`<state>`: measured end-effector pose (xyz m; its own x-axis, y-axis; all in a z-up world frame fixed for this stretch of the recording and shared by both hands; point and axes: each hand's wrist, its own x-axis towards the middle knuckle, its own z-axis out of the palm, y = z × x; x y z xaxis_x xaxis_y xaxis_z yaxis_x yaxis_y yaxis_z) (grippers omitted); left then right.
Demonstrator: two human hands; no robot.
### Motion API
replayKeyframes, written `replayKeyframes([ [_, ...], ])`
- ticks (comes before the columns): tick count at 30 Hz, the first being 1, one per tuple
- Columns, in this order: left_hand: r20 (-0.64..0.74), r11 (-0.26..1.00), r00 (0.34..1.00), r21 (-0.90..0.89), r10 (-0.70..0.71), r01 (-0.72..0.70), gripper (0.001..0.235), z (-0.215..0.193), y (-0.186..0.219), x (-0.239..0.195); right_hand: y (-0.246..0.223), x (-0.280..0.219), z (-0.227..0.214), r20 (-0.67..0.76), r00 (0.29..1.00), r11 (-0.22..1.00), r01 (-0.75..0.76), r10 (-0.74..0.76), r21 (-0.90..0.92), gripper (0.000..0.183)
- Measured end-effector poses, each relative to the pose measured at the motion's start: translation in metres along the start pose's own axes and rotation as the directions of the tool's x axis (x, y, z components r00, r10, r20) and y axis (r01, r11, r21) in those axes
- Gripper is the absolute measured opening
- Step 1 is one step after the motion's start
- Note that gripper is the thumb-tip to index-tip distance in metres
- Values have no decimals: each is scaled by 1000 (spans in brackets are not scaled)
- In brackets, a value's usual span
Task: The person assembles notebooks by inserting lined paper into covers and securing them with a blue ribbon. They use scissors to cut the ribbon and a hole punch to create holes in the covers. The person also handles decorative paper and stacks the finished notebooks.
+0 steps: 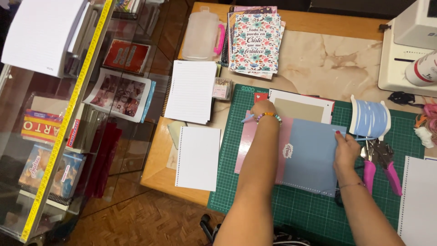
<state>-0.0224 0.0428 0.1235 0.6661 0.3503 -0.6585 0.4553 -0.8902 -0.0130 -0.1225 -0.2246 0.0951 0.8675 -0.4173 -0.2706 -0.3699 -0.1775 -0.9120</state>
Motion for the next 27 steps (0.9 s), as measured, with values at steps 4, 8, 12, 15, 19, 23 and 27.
replayKeyframes([
  [4, -16, 998, 999, -54, 34, -35, 34, 18, -8, 22, 60, 38, 3, -42, 999, 1000, 3, -2, 20, 50],
  [8, -79, 989, 988, -51, 136, -140, 37, 50, -15, 63, 138, 81, 2, -109, 992, 998, 62, -65, -31, 14],
  [12, -154, 986, 974, -10, 165, -169, 36, 65, -26, 72, 128, 76, 3, -93, 994, 997, 50, -55, -56, 20],
  [15, -143, 974, 963, 52, 228, -223, 34, 36, -37, 31, 143, 83, 3, -95, 994, 988, 37, -52, -148, 21],
  [19, -150, 975, 963, 45, 224, -220, 32, 39, -46, 34, 132, 74, 2, -111, 993, 984, 19, -40, -178, 22],
  [23, -130, 970, 962, 0, 240, -242, 33, 32, -62, 35, 125, 71, 5, -107, 994, 983, 11, -31, -185, 23],
  [27, -71, 942, 943, -60, 325, -330, 42, -16, -83, -8, 88, 48, 3, -97, 995, 980, 8, -27, -198, 25],
])
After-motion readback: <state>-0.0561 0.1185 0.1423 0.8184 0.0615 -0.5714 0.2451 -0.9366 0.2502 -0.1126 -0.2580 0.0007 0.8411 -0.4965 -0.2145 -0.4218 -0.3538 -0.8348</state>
